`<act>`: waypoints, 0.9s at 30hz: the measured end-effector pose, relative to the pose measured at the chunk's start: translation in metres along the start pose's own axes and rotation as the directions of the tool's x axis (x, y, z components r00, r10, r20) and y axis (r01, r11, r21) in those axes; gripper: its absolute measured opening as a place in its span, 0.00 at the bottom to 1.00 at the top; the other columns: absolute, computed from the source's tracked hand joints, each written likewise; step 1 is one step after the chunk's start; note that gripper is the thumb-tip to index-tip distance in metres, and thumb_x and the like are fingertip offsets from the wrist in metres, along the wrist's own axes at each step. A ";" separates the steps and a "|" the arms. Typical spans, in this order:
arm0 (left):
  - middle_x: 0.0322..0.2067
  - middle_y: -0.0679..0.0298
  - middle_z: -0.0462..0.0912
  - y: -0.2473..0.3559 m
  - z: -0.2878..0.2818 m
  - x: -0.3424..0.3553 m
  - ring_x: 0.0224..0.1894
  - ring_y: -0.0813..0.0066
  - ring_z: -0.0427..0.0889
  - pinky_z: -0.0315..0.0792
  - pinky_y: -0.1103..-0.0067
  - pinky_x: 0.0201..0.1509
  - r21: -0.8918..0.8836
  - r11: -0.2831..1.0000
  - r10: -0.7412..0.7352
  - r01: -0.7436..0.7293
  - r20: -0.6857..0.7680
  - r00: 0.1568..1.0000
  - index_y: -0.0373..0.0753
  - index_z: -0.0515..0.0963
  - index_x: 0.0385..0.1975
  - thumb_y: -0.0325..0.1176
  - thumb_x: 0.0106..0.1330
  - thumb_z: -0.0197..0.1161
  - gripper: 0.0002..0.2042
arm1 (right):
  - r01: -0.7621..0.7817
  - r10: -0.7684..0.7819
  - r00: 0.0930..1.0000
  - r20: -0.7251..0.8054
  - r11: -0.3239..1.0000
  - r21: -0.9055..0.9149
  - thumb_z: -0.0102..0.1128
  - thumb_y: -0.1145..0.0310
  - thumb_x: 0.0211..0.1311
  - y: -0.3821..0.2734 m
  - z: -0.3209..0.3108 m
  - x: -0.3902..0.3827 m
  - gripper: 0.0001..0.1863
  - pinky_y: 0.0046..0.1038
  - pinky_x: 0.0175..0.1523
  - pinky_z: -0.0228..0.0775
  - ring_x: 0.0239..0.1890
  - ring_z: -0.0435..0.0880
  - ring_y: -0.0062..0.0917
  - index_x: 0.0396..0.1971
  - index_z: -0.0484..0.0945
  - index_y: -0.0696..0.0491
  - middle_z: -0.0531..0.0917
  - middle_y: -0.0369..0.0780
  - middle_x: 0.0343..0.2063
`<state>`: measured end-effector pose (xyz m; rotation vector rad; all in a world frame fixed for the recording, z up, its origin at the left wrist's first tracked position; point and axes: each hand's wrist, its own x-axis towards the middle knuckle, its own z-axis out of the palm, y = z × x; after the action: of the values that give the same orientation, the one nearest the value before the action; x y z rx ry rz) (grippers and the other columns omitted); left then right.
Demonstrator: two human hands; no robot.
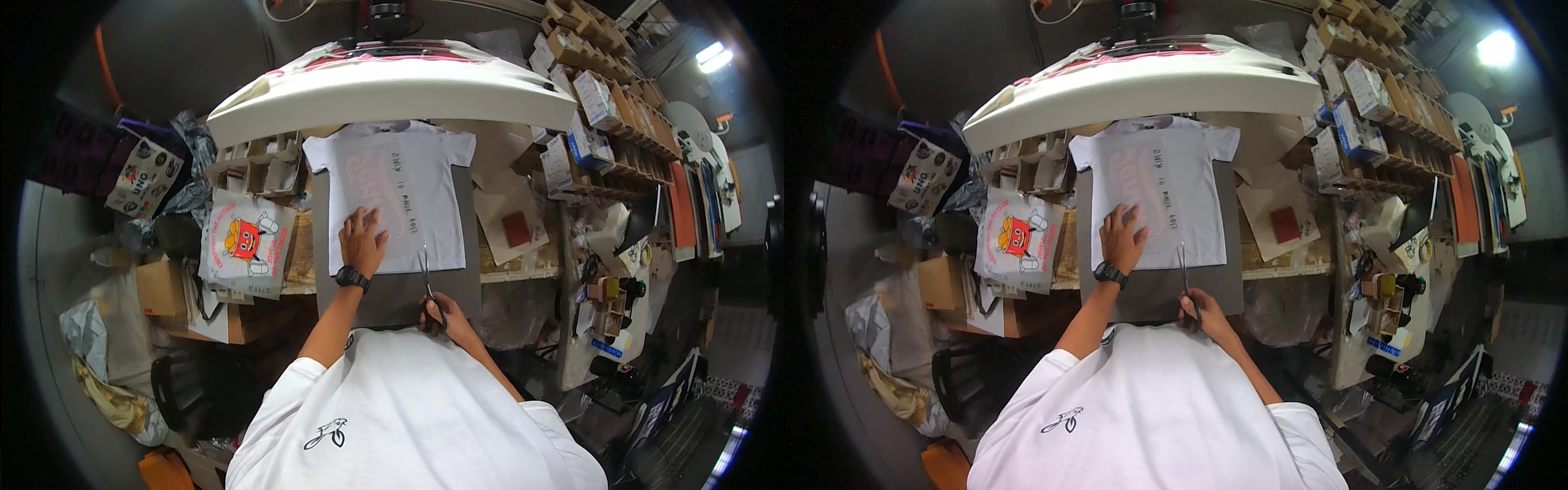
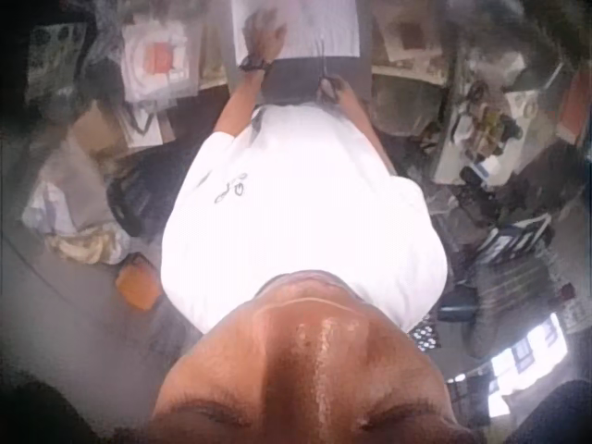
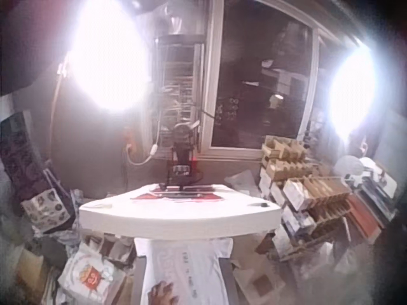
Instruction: The person positions a small transfer logo on a white t-shirt, adjusts its placement on a heat press machine, and operates the machine handle; they later use scissors to trim a larger transparent logo sheet before aligning it on the same shirt.
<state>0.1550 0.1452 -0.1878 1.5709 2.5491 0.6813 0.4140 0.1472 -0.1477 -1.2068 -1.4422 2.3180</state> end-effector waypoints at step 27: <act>0.73 0.53 0.52 -0.009 0.016 -0.014 0.75 0.53 0.48 0.45 0.57 0.76 -0.043 0.981 0.194 -0.190 0.096 0.976 0.42 0.61 0.69 0.45 0.72 0.50 0.28 | 0.068 -0.093 0.976 -0.199 0.989 -0.130 0.67 0.52 0.62 0.003 0.041 0.030 0.29 0.24 0.24 0.70 0.20 0.75 0.19 0.46 0.74 0.65 0.76 0.36 0.20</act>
<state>0.1589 0.1347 -0.2085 1.8084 2.3242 0.6411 0.3661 0.1326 -0.1573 -1.3468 -1.5465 2.0123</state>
